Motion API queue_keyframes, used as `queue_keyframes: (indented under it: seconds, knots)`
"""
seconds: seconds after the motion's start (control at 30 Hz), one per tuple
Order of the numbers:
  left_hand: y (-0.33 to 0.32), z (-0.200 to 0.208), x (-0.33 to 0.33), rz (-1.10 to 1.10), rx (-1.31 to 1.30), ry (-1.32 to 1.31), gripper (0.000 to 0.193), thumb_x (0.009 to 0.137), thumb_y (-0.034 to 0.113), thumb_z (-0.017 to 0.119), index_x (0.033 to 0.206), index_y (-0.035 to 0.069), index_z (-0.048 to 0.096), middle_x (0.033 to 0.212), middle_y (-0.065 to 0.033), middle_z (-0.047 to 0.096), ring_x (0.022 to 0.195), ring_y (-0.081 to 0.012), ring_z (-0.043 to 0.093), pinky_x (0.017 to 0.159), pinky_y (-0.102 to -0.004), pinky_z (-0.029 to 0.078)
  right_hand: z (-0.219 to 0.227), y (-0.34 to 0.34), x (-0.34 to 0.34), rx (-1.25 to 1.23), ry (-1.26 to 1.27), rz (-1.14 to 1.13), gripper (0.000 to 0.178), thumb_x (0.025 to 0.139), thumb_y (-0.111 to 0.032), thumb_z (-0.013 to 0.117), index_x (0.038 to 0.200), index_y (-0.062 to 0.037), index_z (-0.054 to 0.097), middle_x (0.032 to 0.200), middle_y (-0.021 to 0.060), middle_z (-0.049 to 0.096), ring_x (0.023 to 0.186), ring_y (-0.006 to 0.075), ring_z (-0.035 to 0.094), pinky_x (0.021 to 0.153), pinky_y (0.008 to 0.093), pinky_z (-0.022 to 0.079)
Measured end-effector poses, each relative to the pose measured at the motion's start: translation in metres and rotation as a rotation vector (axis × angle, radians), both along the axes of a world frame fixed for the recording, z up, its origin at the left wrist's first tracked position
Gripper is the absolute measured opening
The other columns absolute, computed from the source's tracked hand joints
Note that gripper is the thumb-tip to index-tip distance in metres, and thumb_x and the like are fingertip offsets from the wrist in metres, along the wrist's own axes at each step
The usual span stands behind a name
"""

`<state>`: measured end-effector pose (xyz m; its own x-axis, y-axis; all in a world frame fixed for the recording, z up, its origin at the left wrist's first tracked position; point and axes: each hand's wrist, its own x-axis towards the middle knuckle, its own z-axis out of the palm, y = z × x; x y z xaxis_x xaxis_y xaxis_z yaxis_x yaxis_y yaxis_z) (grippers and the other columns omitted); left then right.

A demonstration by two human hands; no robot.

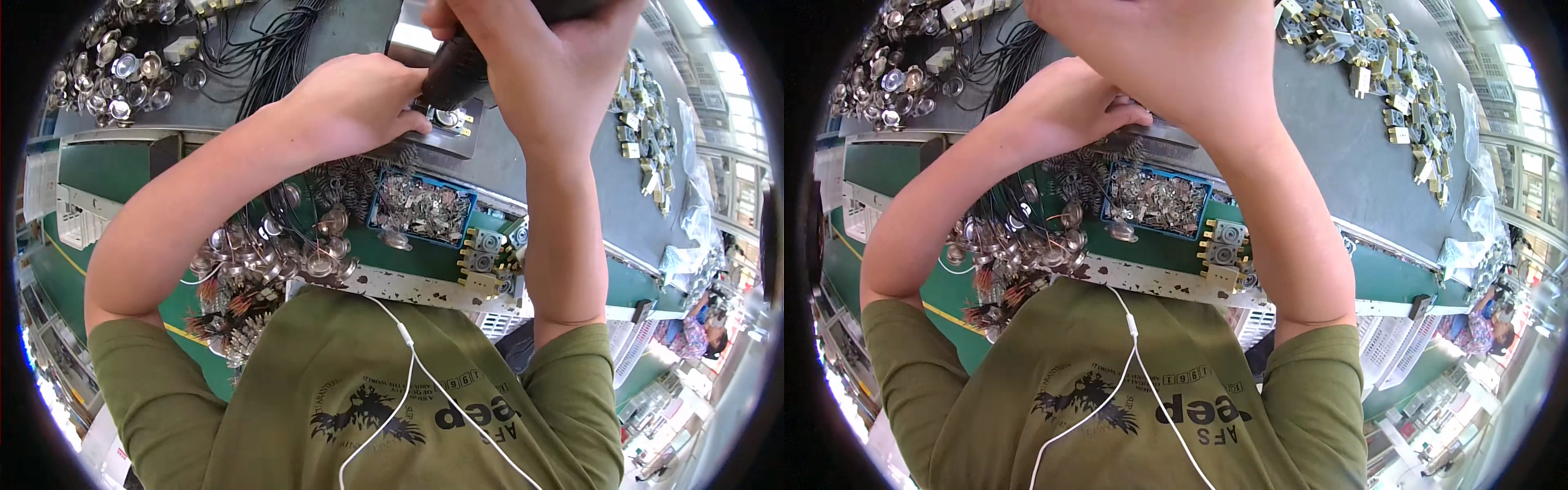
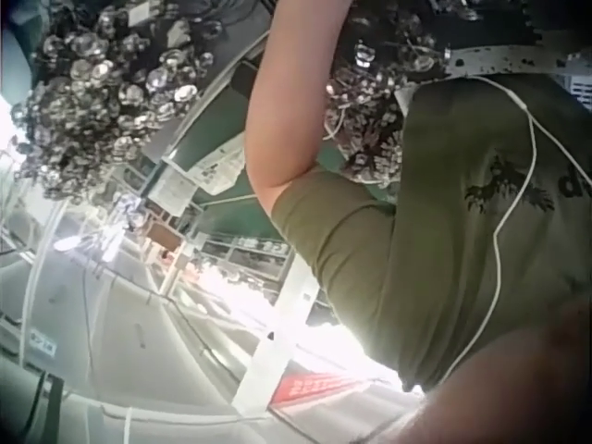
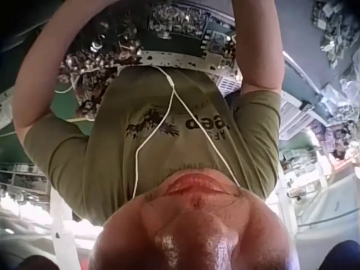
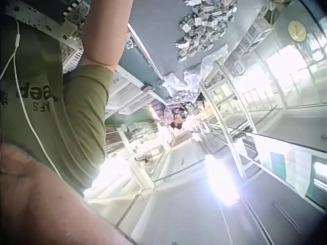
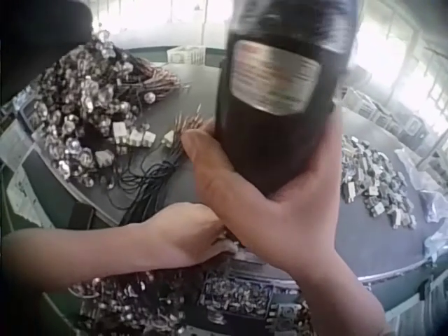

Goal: Assembling electrical components on a production line using an electric screwdriver.

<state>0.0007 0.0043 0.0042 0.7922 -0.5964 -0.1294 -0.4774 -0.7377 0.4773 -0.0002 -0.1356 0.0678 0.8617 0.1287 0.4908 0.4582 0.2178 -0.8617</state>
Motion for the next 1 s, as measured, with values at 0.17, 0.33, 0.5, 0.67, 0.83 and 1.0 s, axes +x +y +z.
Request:
queue_keyframes:
  seconds: [0.17,0.33,0.5,0.67,0.83,1.0]
  knots:
    - [0.001,-0.011,-0.001,-0.013,-0.048,-0.062,0.031,0.093,0.031,0.072,0.109,0.005,0.063,0.090,-0.0155,0.073,0.092,-0.0376,0.071,0.080,-0.0496,0.057,-0.010,-0.009,0.013,-0.098,-0.203,-0.055,0.025,0.085,0.007,0.078,0.105,0.0017,0.063,0.085,0.0058,0.070,0.069,0.0101,0.066,0.060,0.0244,0.054]
    - [-0.001,-0.011,0.003,-0.013,-0.042,-0.021,0.032,0.094,0.031,0.072,0.109,0.004,0.063,0.091,-0.0157,0.073,0.093,-0.0376,0.071,0.080,-0.0493,0.057,0.010,-0.013,-0.008,-0.099,0.029,-0.045,0.021,0.084,0.008,0.078,0.101,0.0025,0.069,0.085,0.0069,0.071,0.068,0.0108,0.067,0.060,0.0242,0.054]
    - [0.002,-0.023,0.004,-0.045,-0.149,-0.161,0.032,0.092,0.031,0.073,0.105,0.003,0.065,0.093,-0.0169,0.073,0.093,-0.0374,0.071,0.079,-0.0497,0.057,-0.016,-0.016,0.009,-0.145,-0.196,-0.118,0.023,0.088,0.003,0.076,0.108,0.0037,0.065,0.080,0.0085,0.070,0.065,0.0133,0.067,0.061,0.0271,0.054]
    - [0.000,-0.023,-0.008,-0.172,-0.194,-0.501,0.026,0.088,0.028,0.074,0.103,0.008,0.066,0.094,-0.0076,0.064,0.088,-0.0292,0.070,0.073,-0.0415,0.058,0.028,-0.041,-0.020,-0.072,-0.076,-0.198,0.046,0.101,-0.002,0.060,0.143,0.0081,0.045,0.090,0.0180,0.067,0.062,0.0158,0.060,0.060,0.0301,0.053]
    - [0.002,-0.009,-0.007,-0.298,-0.242,-0.383,0.026,0.087,0.021,0.074,0.111,0.013,0.068,0.097,-0.0051,0.067,0.090,-0.0269,0.070,0.077,-0.0423,0.055,0.021,-0.066,0.002,-0.222,-0.123,-0.392,0.073,0.098,-0.002,0.069,0.157,-0.0013,0.026,0.120,0.0221,0.068,0.078,0.0156,0.066,0.072,0.0285,0.056]
    - [0.009,-0.005,-0.015,-0.318,-0.147,-0.360,0.034,0.087,0.024,0.076,0.119,0.015,0.069,0.104,-0.0020,0.070,0.095,-0.0244,0.070,0.082,-0.0377,0.052,0.009,-0.085,0.029,-0.171,-0.134,-0.428,0.059,0.097,-0.006,0.073,0.143,0.0010,0.037,0.121,0.0198,0.070,0.086,0.0163,0.069,0.079,0.0289,0.057]
